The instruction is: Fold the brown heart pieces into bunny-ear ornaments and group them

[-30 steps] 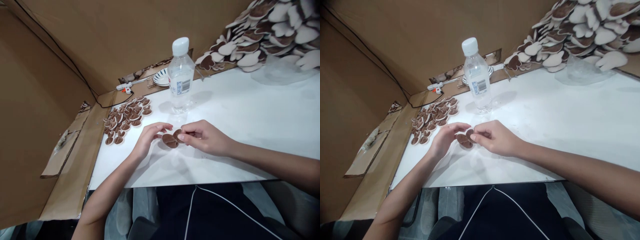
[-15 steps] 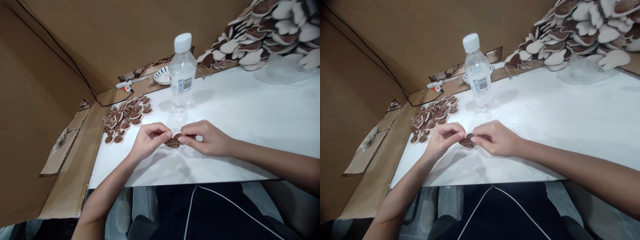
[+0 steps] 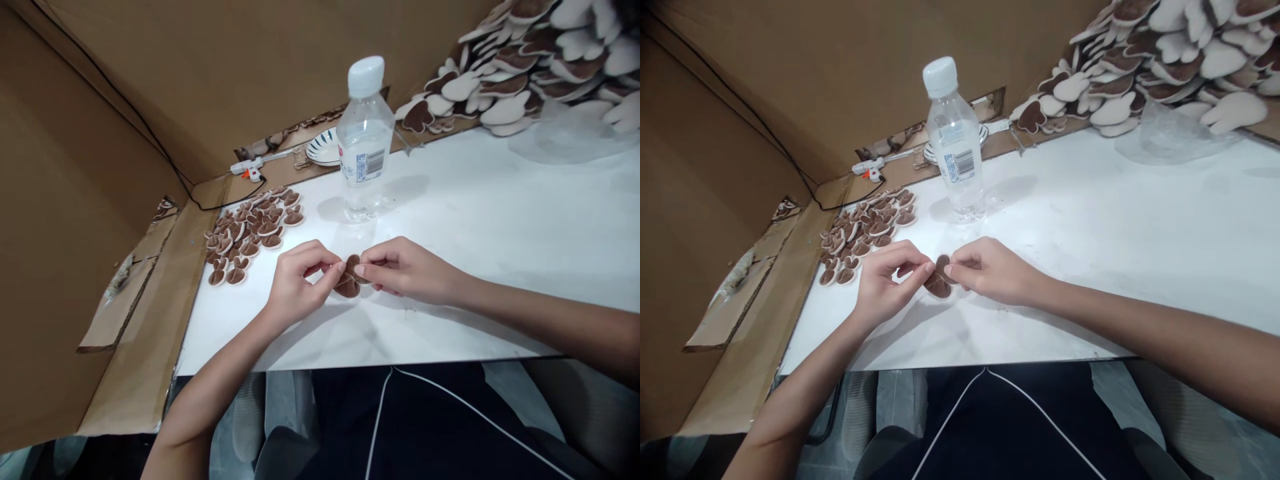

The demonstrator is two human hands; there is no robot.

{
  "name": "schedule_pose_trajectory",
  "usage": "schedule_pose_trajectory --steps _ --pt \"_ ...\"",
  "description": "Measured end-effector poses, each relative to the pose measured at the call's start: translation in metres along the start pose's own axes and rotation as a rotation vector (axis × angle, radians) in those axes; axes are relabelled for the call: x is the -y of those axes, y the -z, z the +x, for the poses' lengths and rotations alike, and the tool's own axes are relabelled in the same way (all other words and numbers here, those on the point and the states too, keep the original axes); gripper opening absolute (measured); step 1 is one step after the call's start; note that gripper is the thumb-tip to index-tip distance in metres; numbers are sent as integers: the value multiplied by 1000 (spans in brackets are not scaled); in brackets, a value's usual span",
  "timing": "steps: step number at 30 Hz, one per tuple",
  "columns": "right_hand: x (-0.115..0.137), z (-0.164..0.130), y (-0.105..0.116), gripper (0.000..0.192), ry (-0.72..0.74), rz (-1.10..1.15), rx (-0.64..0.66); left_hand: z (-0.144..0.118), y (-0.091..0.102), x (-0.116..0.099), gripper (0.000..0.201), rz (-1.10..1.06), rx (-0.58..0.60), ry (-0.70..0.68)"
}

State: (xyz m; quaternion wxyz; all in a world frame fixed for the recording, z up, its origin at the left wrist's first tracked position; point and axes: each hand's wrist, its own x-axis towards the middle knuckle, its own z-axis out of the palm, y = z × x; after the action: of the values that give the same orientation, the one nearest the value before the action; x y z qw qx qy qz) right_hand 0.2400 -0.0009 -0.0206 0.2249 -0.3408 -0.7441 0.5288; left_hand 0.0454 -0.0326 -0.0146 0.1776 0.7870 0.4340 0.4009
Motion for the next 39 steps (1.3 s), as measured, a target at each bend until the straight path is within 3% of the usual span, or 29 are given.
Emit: schedule_pose_trajectory --steps 7,10,13,17,21,24,30,36,39 --pt "1 -1 -3 34 -132 96 -32 -11 -9 3 8 305 -51 -298" --pt "-2 -1 -6 34 -113 111 -84 -17 -14 5 8 483 -93 -414" --pt "-4 -1 -7 36 -57 155 -120 -24 -19 7 12 577 -39 -470" --pt "-4 -1 -6 38 -13 186 -134 -28 -22 6 13 518 29 -371" --pt "-1 -2 -6 35 -14 139 -153 -20 -16 -2 7 294 -158 -292" --pt "2 -3 -7 33 4 77 -168 -9 -8 -5 12 133 -235 -91" --pt "0 -2 -7 29 67 20 -158 -3 -8 0 13 -110 19 214" --pt "0 -2 -5 25 29 -10 -127 -5 -11 3 29 -520 138 414" --pt "2 -2 -2 16 10 99 -89 -4 -11 3 37 -694 120 484"
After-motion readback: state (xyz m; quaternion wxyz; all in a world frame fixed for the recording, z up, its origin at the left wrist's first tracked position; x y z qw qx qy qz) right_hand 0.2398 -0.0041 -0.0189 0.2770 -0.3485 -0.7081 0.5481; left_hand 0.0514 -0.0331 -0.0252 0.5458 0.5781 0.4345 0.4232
